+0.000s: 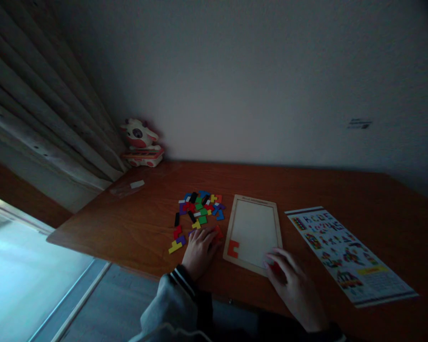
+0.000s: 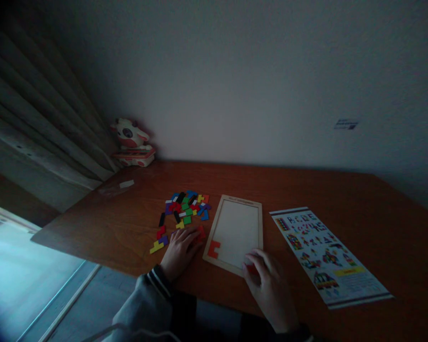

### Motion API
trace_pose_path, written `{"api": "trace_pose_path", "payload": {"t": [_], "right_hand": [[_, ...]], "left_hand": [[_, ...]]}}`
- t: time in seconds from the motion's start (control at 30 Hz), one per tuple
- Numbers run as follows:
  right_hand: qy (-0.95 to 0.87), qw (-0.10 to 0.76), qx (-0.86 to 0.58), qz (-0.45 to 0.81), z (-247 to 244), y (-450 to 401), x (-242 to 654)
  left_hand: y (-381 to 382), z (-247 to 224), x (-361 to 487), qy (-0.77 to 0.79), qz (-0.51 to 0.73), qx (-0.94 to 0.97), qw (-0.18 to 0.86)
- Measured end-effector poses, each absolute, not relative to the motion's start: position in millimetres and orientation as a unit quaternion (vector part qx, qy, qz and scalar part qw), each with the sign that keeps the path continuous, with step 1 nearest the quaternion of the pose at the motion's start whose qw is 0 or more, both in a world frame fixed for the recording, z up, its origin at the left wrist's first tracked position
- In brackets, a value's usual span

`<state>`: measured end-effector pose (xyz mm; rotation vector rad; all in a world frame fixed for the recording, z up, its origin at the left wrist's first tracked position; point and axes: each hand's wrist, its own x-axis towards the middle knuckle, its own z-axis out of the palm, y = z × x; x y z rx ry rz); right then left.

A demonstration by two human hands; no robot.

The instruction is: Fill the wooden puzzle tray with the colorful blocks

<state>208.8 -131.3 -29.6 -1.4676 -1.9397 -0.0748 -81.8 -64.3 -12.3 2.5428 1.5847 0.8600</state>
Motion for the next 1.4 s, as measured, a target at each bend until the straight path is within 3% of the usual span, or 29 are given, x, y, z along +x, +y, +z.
{"api": "trace_pose_path", "payload": {"t": [0.47, 0.8, 1.03, 1.4], "right_hand": [[-0.745, 0.342, -0.573, -0.015, -31.8, -132.2, 208.9], [-0.776, 0.386, -0.498, -0.031, -15.8, -136.2, 191.0], [-0.805, 0.396, -0.441, -0.014, -10.0, -129.5, 167.9], [-0.745, 0.449, -0.492, 0.038, -18.6, -129.1, 171.6]], "left_hand": [[-69.5, -1.6, -81.5, 0.469, 0.337, 0.816, -0.014], [-87.8, 5.1, -55.6, 0.335, 0.446, 0.825, 0.093], [-88.7, -7.4, -39.5, 0.233, 0.436, 0.859, 0.133], [-65.1, 2.6, -85.8, 0.462, 0.267, 0.845, 0.04]]}}
